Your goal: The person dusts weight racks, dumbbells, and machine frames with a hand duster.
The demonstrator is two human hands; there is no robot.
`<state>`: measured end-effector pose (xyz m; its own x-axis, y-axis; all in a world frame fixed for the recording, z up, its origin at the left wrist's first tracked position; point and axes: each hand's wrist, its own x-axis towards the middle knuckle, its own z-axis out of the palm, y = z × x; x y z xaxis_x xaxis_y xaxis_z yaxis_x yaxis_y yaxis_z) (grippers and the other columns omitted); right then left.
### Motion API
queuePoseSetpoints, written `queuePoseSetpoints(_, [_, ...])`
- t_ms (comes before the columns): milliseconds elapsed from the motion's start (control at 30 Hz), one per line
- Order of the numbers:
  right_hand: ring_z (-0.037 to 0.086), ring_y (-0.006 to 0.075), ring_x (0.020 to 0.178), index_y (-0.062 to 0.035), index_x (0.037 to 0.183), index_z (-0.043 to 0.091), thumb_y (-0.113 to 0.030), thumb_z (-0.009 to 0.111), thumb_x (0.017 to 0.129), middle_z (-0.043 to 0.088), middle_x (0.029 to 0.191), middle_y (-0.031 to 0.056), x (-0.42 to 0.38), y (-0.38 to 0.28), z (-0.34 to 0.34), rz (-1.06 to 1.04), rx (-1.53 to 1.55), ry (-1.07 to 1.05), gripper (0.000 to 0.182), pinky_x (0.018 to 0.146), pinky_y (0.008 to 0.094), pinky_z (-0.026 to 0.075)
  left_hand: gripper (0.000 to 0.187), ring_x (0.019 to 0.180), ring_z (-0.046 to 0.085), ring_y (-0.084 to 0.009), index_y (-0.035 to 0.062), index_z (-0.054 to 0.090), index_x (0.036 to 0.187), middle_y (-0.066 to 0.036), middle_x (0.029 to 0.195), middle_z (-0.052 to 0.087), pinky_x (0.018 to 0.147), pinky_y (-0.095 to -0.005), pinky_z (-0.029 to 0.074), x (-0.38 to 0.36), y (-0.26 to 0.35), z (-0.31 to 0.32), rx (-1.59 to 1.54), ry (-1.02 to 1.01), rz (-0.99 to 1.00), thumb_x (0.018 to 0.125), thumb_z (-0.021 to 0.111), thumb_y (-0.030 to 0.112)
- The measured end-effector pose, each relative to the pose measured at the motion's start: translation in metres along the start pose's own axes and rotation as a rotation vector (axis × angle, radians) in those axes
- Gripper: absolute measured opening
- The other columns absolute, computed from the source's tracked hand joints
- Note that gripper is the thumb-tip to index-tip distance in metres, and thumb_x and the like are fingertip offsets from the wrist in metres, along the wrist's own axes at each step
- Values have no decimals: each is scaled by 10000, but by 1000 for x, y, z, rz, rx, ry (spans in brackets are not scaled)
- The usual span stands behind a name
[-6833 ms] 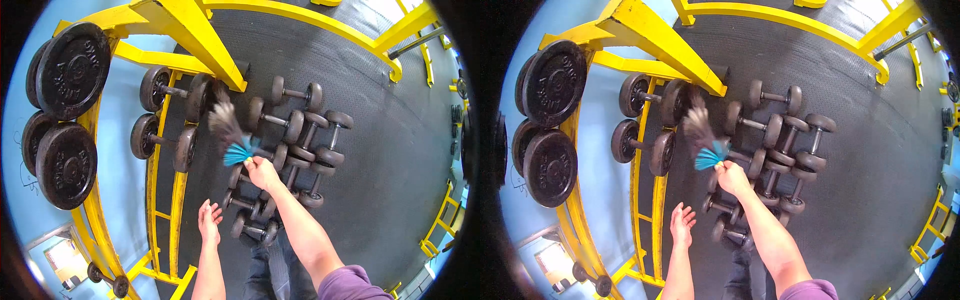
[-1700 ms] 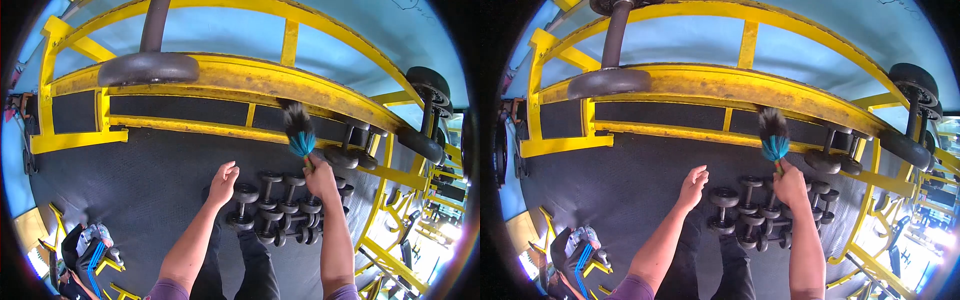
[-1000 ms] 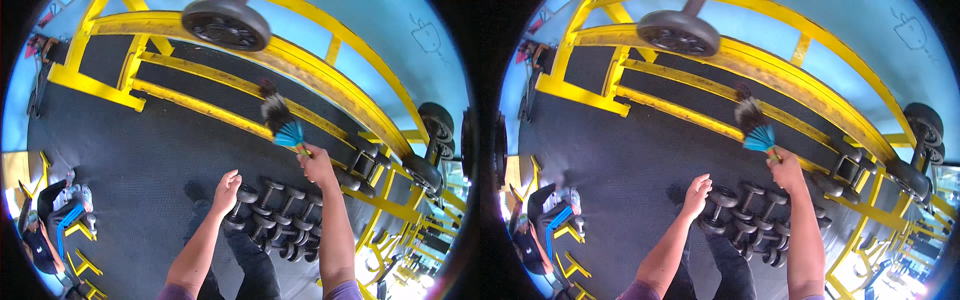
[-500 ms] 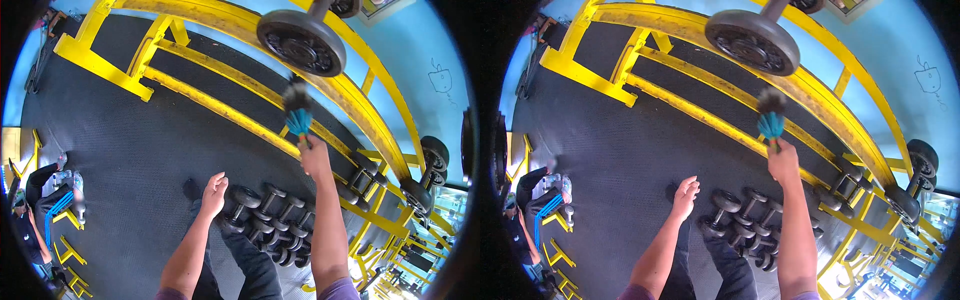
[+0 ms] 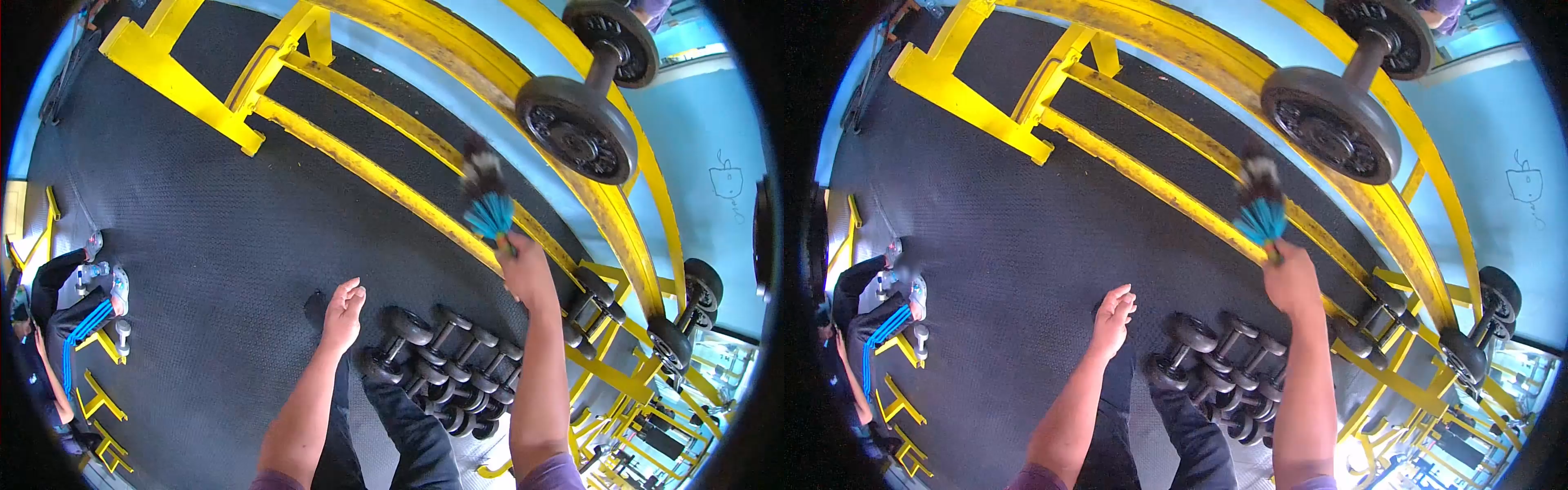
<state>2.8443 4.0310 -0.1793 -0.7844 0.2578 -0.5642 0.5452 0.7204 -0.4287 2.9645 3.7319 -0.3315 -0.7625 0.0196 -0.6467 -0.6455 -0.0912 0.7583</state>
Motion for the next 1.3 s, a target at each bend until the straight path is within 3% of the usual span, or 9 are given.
queuePoseSetpoints(133, [622, 437, 1003, -17, 1193, 621, -177, 628, 856, 659, 981, 266, -33, 1, 12, 33, -88, -4, 373, 826, 447, 489, 486, 973, 531, -119, 112, 502, 1341, -4, 1121, 575, 826, -305, 411, 5, -4, -10, -119, -6, 27, 959, 580, 402])
queuePoseSetpoints(267, [606, 453, 1001, -20, 1129, 638, -171, 637, 849, 640, 1001, 292, 30, -36, 53, -127, -68, 2, 318, 833, 457, 492, 494, 976, 525, -113, 111, 503, 1345, -12, 1137, 576, 828, -301, 414, 10, 6, -15, -98, -2, 19, 959, 581, 411])
queuePoseSetpoints(333, [586, 472, 994, -21, 1070, 642, -162, 647, 839, 625, 991, 304, 62, -53, 67, -243, 64, 143, 271, 834, 480, 484, 495, 980, 529, -115, 109, 499, 1350, -19, 1147, 579, 831, -305, 419, 11, 13, -23, -98, -1, 20, 962, 576, 408])
queuePoseSetpoints(400, [596, 463, 995, -23, 1114, 635, -158, 652, 836, 626, 989, 303, 37, -69, 54, -192, -37, 127, 309, 835, 473, 487, 428, 1056, 582, -159, 6, 483, 1329, -133, 1156, 615, 946, -299, 447, 12, 21, -31, -61, 28, 16, 993, 557, 260])
queuePoseSetpoints(600, [599, 453, 1015, -17, 1204, 600, -161, 658, 830, 629, 994, 290, -38, -66, 41, -46, -202, 72, 405, 838, 459, 486, 421, 1075, 582, -179, 9, 483, 1330, -147, 1175, 609, 962, -318, 448, 14, 29, -51, -80, 62, -39, 993, 557, 250])
queuePoseSetpoints(733, [630, 415, 1007, -28, 1273, 579, -166, 642, 839, 638, 1010, 293, 16, -89, 61, -141, -147, -88, 460, 846, 420, 485, 419, 1079, 580, -183, 8, 484, 1328, -146, 1181, 603, 965, -322, 447, 19, 26, -59, -93, 69, -37, 992, 558, 248])
queuePoseSetpoints(833, [636, 408, 995, -27, 1255, 593, -170, 648, 836, 645, 1006, 288, 42, -92, 57, -208, -120, 27, 446, 837, 411, 487, 425, 1085, 578, -188, 9, 480, 1333, -144, 1183, 600, 965, -324, 447, 20, 20, -67, -80, 67, -25, 993, 557, 251])
queuePoseSetpoints(1067, [626, 396, 1038, -38, 1263, 590, -166, 648, 840, 649, 1043, 266, -10, -89, 31, -125, -246, -86, 446, 858, 390, 486, 441, 1075, 585, -181, 6, 471, 1341, -144, 1191, 601, 955, -306, 451, 16, 11, -71, -119, 59, -32, 996, 555, 267])
queuePoseSetpoints(1300, [613, 404, 1058, -49, 1258, 597, -165, 645, 844, 648, 1067, 260, 80, -132, 57, -178, -299, 151, 432, 900, 407, 486, 448, 1090, 587, -181, -2, 473, 1337, -149, 1192, 610, 956, -301, 454, 28, 7, -88, -110, 47, 3, 993, 560, 271])
